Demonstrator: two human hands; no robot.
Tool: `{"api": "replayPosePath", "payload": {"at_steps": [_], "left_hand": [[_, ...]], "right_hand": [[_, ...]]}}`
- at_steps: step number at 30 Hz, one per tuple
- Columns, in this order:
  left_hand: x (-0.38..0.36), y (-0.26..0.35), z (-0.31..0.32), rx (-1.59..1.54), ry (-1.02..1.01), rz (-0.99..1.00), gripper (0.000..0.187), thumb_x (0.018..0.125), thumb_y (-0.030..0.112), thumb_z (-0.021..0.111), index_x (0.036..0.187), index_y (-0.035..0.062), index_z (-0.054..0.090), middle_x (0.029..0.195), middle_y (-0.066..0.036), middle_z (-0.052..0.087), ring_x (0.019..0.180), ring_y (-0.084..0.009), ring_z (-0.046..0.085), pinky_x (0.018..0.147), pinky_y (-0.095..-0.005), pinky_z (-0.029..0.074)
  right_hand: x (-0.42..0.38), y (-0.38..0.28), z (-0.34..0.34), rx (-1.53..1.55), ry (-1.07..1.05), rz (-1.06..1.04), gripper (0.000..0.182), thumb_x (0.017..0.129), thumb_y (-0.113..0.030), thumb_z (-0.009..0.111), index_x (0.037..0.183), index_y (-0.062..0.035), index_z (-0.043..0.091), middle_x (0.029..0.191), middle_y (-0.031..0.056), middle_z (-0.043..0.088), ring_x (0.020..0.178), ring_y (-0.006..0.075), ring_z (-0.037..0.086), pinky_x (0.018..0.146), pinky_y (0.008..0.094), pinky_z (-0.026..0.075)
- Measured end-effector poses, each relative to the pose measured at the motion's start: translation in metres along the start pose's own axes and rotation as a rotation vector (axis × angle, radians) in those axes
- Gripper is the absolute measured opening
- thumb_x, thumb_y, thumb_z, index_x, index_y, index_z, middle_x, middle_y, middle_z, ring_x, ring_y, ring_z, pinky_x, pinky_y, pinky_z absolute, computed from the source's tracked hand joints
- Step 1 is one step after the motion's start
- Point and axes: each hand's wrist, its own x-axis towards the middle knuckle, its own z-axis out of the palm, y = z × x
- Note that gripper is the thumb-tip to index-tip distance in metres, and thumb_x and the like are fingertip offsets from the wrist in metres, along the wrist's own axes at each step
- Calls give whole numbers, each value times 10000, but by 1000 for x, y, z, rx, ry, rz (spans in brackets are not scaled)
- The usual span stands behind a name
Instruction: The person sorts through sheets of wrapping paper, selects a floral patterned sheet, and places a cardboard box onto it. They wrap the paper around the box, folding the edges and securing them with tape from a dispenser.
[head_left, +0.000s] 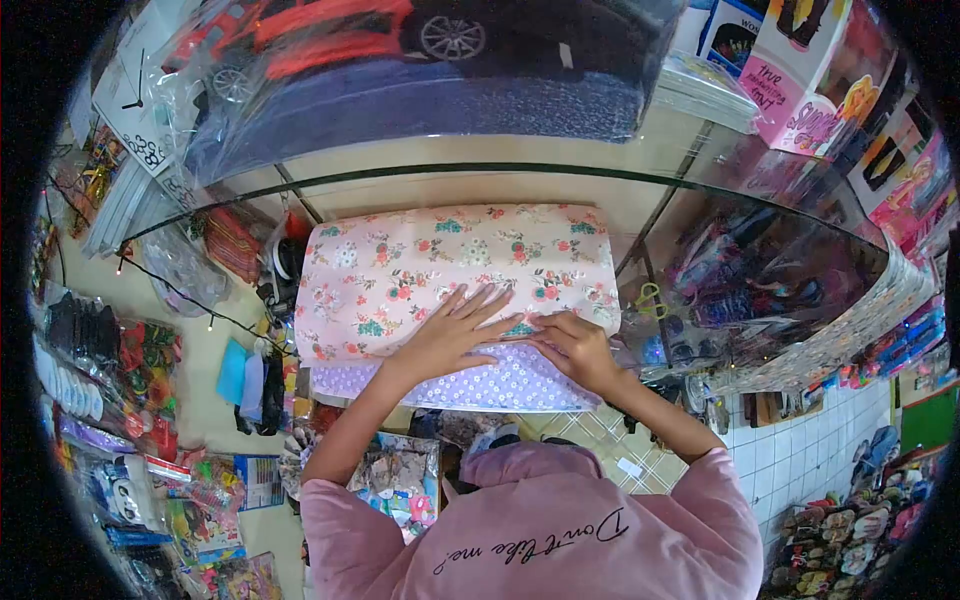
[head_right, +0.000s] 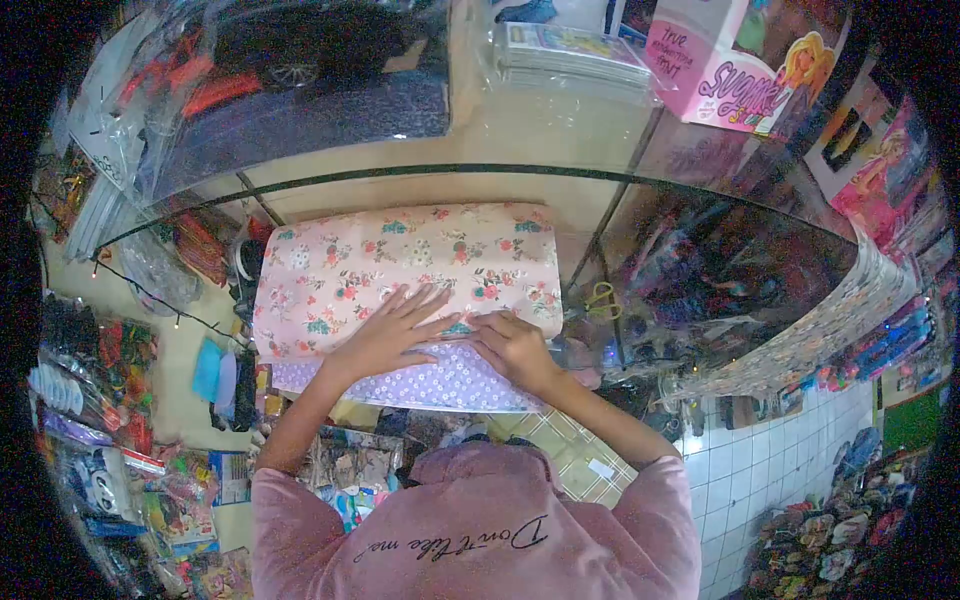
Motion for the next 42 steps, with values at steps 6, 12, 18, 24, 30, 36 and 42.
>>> {"api": "replayPosePath", "payload": {"at_steps": [6,12,18,24,30,36,42], "left_hand": [[0,0,8,179,2,11,689,894,428,542,1487,214,264,1559,-71,207,1429,-280,214,1146,-492,204],[2,-7,10,115,-2,34,545,963,289,431,1476,173,288,1535,-85,269,1408,-278,273,1147,-463,231],[2,-11,10,30,8,63,542,955,232,436,1474,166,294,1533,-87,271,1405,-299,272,1161,-463,221],[1,-18,10,-218,35,72,550,943,204,474,1467,154,316,1521,-106,292,1408,-313,258,1161,-469,218],[0,-16,8,-266,42,59,553,920,117,486,1454,176,354,1525,-110,282,1404,-333,259,1161,-480,215],[-3,-12,4,-157,47,104,663,807,-17,486,1409,257,439,1525,-119,281,1396,-353,272,1163,-487,221],[-4,-15,12,-103,78,124,681,798,-35,476,1410,260,436,1514,-109,309,1383,-350,304,1160,-488,232]], "right_hand": [[-2,2,1,-24,-5,-5,157,720,-89,757,848,-41,680,996,81,673,882,238,663,729,340,541],[0,1,0,12,12,5,132,752,-111,725,852,-55,659,1016,75,672,887,246,662,735,347,549],[1,5,-2,80,-10,83,181,730,-57,759,871,-34,648,1009,107,647,858,268,663,721,349,542],[3,7,-13,201,-80,181,229,766,-8,715,985,-48,661,1110,120,604,994,281,625,820,342,525],[6,19,-31,256,-236,97,304,792,7,671,1089,-56,657,1185,125,587,1088,290,589,899,360,499],[19,0,-30,124,-220,42,340,790,-36,684,1125,-91,663,1228,113,587,1117,295,584,942,370,491],[6,21,-10,53,-242,-74,350,826,-92,623,1175,-95,641,1292,85,572,1156,257,575,984,366,481]]}}
